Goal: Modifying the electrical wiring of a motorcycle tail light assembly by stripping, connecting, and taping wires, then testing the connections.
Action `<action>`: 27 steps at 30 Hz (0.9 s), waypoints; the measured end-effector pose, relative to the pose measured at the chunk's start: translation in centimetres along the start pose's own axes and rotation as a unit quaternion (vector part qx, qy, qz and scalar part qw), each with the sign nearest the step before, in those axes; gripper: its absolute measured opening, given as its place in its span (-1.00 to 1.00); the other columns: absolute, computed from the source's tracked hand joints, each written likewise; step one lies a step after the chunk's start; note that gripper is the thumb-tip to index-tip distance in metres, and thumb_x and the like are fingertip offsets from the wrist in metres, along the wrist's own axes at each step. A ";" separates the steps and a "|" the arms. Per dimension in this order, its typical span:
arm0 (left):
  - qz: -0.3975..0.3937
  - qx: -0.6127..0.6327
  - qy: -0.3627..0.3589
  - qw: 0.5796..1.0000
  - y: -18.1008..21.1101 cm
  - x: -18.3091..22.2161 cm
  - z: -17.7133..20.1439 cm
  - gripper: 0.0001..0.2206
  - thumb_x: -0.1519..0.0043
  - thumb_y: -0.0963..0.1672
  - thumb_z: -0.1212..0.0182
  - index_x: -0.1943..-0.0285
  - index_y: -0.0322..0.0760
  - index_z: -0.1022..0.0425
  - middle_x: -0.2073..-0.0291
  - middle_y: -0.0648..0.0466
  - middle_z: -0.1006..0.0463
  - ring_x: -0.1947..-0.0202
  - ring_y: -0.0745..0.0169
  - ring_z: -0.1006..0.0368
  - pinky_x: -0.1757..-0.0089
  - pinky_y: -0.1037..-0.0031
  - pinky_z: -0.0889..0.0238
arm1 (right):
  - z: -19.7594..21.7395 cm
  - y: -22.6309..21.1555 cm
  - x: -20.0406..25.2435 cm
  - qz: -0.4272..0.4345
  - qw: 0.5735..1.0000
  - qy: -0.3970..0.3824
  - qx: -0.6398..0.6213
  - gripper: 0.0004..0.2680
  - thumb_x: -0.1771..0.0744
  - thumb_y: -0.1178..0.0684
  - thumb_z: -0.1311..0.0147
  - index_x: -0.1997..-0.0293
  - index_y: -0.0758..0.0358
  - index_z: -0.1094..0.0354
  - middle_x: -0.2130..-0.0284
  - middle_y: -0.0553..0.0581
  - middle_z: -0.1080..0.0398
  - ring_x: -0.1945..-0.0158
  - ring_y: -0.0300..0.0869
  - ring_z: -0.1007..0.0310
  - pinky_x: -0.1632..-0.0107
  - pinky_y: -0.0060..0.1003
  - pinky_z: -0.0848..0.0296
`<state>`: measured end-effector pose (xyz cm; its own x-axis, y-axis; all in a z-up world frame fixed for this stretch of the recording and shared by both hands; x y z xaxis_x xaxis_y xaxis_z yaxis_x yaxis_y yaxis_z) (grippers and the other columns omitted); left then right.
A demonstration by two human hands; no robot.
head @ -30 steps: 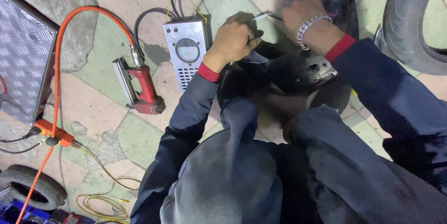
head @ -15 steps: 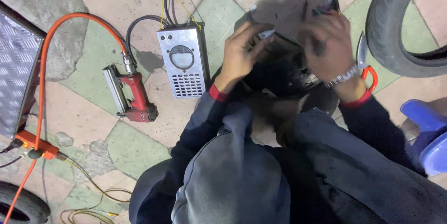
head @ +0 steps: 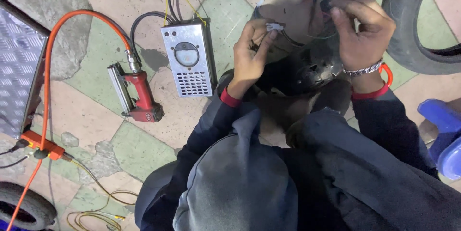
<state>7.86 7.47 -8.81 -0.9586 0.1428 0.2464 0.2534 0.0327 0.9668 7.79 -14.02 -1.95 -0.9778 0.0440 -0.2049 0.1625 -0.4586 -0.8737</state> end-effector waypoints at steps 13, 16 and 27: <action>0.032 0.110 0.032 0.993 -3.0 -0.7 0.6 -0.88 -0.35 -0.16 -0.17 0.06 -0.35 -0.47 0.43 0.07 -0.64 0.54 0.50 -0.32 0.40 0.73 -0.17 | 0.3 -2.4 -1.5 0.066 0.990 -0.124 0.025 -0.77 -0.38 0.60 0.04 -0.16 0.84 -0.39 0.02 0.58 -0.49 0.17 0.13 -0.43 0.05 -0.12 -0.38; 0.043 0.140 0.038 0.989 -3.4 -0.7 0.6 -0.89 -0.34 -0.16 -0.19 0.08 -0.35 -0.47 0.45 0.10 -0.59 0.56 0.49 -0.29 0.43 0.70 -0.17 | 0.2 -1.8 -1.5 0.005 0.991 -0.134 -0.013 -0.73 -0.37 0.59 0.07 -0.19 0.80 -0.40 0.02 0.51 -0.51 0.22 -0.03 -0.38 0.08 -0.26 -0.33; 0.034 0.163 0.023 0.986 -3.2 -0.8 0.4 -0.87 -0.35 -0.16 -0.18 0.04 -0.38 -0.42 0.34 0.01 -0.62 0.38 0.30 -0.59 0.31 0.65 -0.35 | -0.4 -2.2 -1.5 0.059 0.989 -0.130 0.041 -0.86 -0.33 0.56 -0.28 0.04 0.77 -0.53 -0.06 0.56 -0.50 -0.03 0.21 -0.52 -0.12 -0.06 -0.45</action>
<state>7.83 7.66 -12.15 -0.9410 0.1104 0.3199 0.3381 0.3415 0.8769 8.92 -12.73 0.14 -0.9553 -0.2392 -0.1738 0.2769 -0.5179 -0.8094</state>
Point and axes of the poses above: each hand's wrist, its own x-axis away from the middle knuckle, its own z-axis out of the back of the hand, y = z × x, the point moved 8 cm from there along -x, towards the middle knuckle
